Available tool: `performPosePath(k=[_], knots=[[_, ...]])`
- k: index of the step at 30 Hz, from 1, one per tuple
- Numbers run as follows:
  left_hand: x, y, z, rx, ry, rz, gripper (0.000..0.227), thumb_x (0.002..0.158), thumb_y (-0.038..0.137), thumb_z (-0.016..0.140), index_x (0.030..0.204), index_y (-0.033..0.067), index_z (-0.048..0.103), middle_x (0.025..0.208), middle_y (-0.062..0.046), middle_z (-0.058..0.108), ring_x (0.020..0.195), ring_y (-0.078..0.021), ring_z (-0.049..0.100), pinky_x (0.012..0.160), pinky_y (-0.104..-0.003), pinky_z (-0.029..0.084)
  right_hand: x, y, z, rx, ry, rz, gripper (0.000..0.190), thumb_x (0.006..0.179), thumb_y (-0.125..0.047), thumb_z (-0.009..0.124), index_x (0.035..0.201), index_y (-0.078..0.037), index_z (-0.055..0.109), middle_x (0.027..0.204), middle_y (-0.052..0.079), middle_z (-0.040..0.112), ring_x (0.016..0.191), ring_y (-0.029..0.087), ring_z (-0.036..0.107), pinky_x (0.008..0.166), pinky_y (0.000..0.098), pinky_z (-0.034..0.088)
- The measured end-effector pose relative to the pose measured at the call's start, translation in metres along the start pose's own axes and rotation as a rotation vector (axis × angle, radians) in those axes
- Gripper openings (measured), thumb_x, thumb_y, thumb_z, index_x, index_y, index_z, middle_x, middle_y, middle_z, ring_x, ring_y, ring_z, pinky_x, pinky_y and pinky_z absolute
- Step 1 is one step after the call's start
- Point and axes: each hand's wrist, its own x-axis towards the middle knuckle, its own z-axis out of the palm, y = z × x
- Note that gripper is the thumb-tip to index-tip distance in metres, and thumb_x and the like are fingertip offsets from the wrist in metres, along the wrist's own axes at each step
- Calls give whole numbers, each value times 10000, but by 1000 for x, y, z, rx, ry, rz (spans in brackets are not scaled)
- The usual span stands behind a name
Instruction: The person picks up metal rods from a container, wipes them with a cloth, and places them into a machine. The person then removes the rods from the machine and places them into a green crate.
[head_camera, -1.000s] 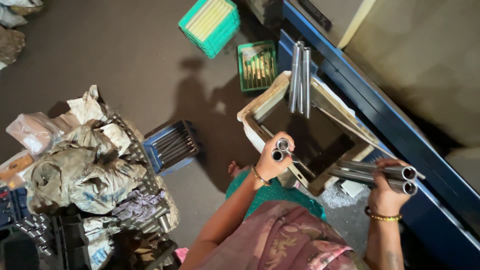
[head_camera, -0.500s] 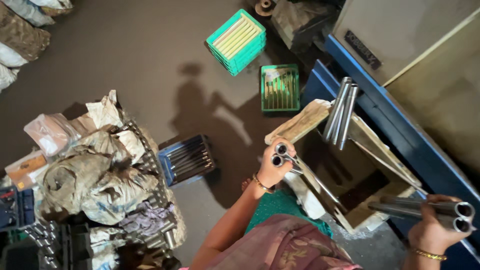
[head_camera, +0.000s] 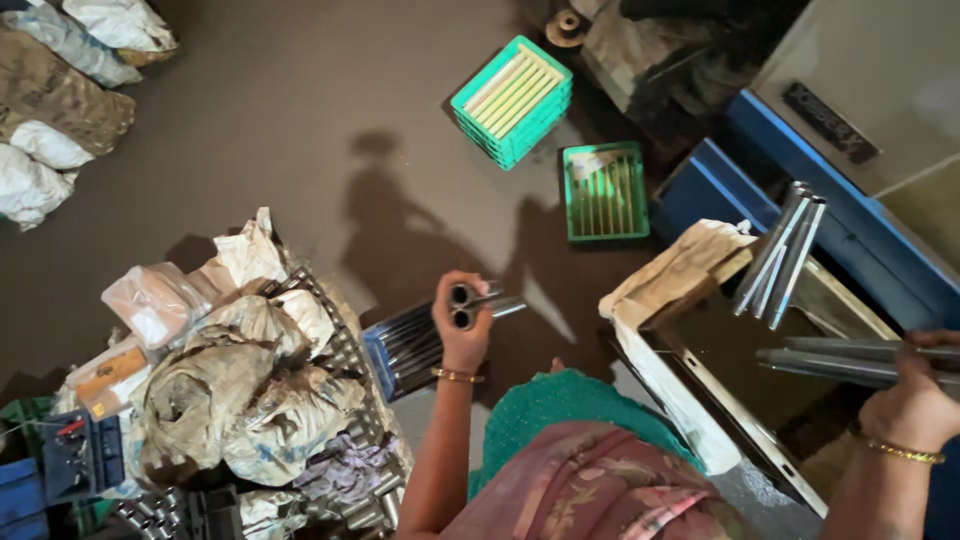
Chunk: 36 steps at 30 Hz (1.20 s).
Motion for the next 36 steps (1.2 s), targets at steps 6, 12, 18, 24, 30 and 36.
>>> performPosePath(k=[6,12,18,24,30,36], knots=[[33,3,-63,-102,242,72,397,769,-170,521,1101,47,549,1041,-64,588,1018,-170,589,1036,-342,507,27,-30,95,-23,-33,42,323,919,209,550,1068,-74,598,1105,27,615,1121,154,580,1084,296,438],[79,-28,-90,-95,390,7,436,734,-151,505,1111,63,544,1039,-50,582,1006,-153,579,1006,-326,498,52,-40,179,140,-106,62,360,868,181,494,1083,-90,594,1070,31,606,1092,156,577,1135,305,449],[146,-109,-81,-151,398,-81,401,746,-162,518,1085,50,555,1012,-62,604,1012,-164,592,1000,-325,497,92,21,253,143,-165,21,343,959,262,560,1126,-38,569,1048,70,609,1031,183,592,1072,323,473],[257,-185,-24,-40,257,-174,367,738,-148,542,1049,45,559,1007,-65,600,980,-163,589,925,-303,494,161,104,371,43,-265,27,322,949,179,683,1141,-52,567,1099,76,684,1035,162,657,1043,328,539],[327,-261,19,-96,182,-145,324,771,-103,571,1061,42,555,1011,-68,565,991,-176,574,1004,-337,486,203,181,482,-331,-611,-36,361,846,95,705,1152,-46,575,1106,95,677,1000,149,658,953,284,525],[364,-347,33,-43,132,-143,314,802,-100,543,1089,28,555,1003,-69,567,986,-189,560,1259,-391,366,223,283,601,-408,-998,-11,450,745,61,734,1151,-70,589,1136,98,668,1047,235,677,929,324,533]])
